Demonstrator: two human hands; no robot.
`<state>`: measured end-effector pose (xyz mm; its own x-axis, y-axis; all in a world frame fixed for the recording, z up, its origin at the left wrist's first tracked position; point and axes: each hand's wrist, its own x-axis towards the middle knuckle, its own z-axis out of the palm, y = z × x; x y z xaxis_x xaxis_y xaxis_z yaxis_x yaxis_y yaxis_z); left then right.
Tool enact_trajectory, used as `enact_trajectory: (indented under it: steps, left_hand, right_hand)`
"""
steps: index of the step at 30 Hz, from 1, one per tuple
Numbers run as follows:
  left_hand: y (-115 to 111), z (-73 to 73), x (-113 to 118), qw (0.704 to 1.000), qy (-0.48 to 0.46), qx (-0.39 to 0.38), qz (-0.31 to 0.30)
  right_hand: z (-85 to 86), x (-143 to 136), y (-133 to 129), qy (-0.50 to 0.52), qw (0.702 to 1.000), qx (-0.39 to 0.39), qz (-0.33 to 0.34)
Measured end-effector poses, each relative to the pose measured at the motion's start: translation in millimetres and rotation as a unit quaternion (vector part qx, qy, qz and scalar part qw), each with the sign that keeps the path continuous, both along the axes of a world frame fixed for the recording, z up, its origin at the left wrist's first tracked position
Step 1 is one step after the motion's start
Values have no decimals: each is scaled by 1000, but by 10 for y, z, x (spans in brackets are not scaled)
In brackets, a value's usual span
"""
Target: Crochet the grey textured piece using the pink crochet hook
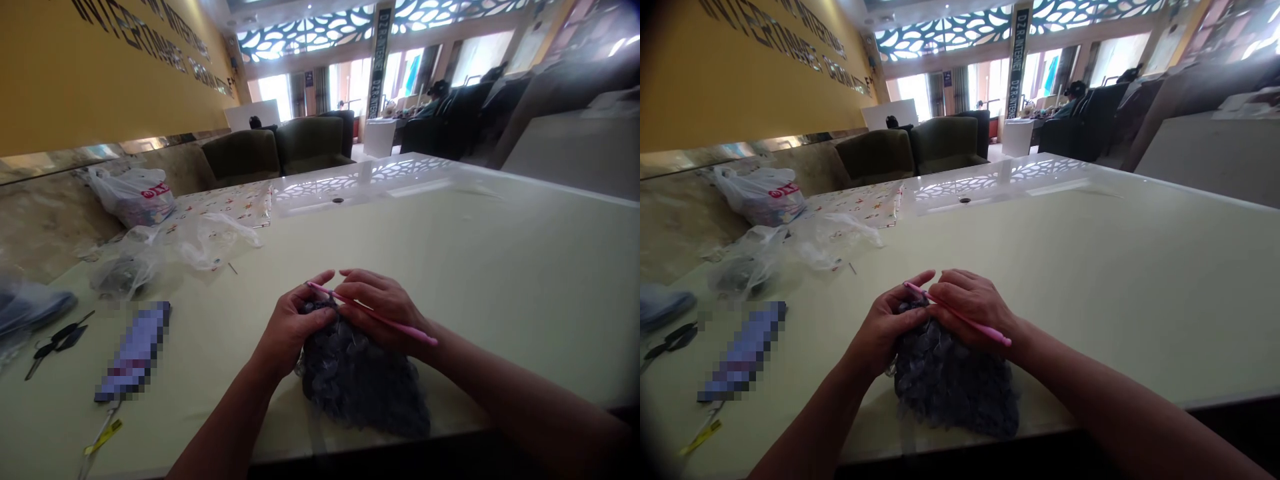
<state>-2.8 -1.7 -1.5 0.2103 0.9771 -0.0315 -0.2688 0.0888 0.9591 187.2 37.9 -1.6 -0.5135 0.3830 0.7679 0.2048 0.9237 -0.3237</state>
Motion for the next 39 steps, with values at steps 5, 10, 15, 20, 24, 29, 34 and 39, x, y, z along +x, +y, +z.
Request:
enact_trajectory:
  steps: [5, 10, 15, 20, 24, 29, 34, 39]
  left_hand:
    - [-35, -8, 66, 993, 96, 54, 43]
    - [-48, -21, 59, 992, 85, 76, 59]
    - [-6, -9, -43, 999, -19, 33, 12]
    - [9, 91, -88, 999, -40, -7, 10]
    - [3, 111, -92, 999, -27, 11, 13]
    - [-10, 78, -105, 999, -3, 41, 31]
    - [-46, 60, -100, 990, 69, 97, 74]
    - [-85, 73, -43, 957, 173, 176, 155]
  right_hand:
    - [13, -42, -14, -18, 997, 68, -41]
    - [73, -21, -79, 41, 998, -33, -16]
    - [84, 38, -57, 100, 984, -145, -2]
    - [136, 115, 1, 66, 982, -163, 64]
    - [218, 203, 50, -4, 973, -186, 136]
    - [308, 273, 66, -70, 972, -163, 157]
    - [356, 299, 48, -103, 980, -96, 143]
    - [382, 265, 25, -148, 984, -5, 97]
